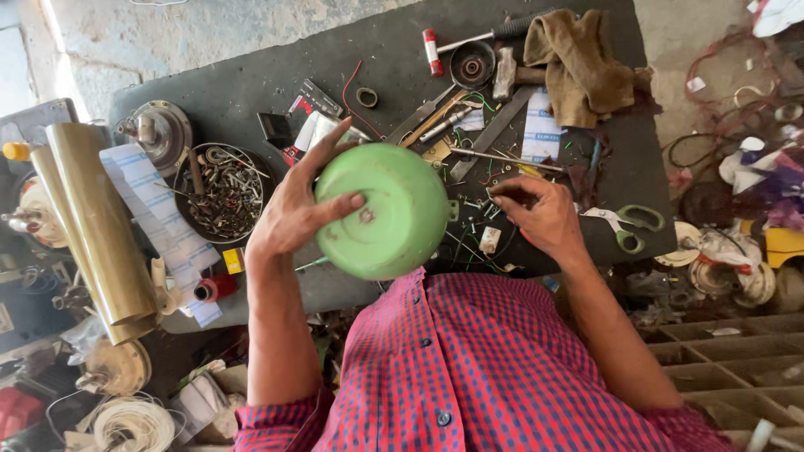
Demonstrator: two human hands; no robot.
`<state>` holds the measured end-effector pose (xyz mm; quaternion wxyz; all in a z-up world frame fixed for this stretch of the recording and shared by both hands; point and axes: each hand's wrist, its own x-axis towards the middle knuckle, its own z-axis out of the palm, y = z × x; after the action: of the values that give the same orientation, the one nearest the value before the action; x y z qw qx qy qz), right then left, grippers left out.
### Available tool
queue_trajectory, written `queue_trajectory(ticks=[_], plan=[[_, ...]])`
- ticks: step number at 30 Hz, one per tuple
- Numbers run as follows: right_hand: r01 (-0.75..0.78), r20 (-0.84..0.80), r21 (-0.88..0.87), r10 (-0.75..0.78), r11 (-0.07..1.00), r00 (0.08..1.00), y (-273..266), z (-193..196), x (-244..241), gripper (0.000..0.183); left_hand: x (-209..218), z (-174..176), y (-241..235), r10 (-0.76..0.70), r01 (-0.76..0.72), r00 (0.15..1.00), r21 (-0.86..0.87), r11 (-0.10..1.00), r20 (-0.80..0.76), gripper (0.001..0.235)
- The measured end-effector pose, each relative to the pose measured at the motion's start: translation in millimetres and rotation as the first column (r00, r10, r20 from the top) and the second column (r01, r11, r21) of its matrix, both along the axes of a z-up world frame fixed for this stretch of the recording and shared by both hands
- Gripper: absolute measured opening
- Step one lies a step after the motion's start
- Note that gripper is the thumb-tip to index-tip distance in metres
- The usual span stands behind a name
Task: The person works on a green electric motor, using pliers to adjust a metal bracket and a screwdriver to tighten screws. The person repeatedly picks up and places down tools and small parts while manipulating the motor on a cluttered workbench.
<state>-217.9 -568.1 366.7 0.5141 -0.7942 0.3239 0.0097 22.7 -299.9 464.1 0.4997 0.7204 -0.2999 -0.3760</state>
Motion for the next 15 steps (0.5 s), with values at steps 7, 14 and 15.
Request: queue_trajectory(ticks=[7, 14, 15], plan=[[-0.150, 0.326, 0.190, 0.082, 0.970, 0.942, -2.4, 3.1, 42.7, 0.013, -10.3, -0.8, 17.9, 0.044, -0.060, 0.987, -0.099, 0.993, -0.155, 0.125], [-0.347, 0.469, 0.084, 0.270, 0.934, 0.841, 2.0, 13.7, 84.1, 0.014, -18.7, -1.2, 22.9, 0.079, -0.099, 0.971, -0.075, 0.992, -0.227, 0.129], [-0.375, 0.500, 0.037, 0.308, 0.926, 0.810, 1.9, 15.1, 89.8, 0.015, -20.6, -1.9, 24.5, 0.090, -0.109, 0.968, -0.069, 0.992, -0.235, 0.129]])
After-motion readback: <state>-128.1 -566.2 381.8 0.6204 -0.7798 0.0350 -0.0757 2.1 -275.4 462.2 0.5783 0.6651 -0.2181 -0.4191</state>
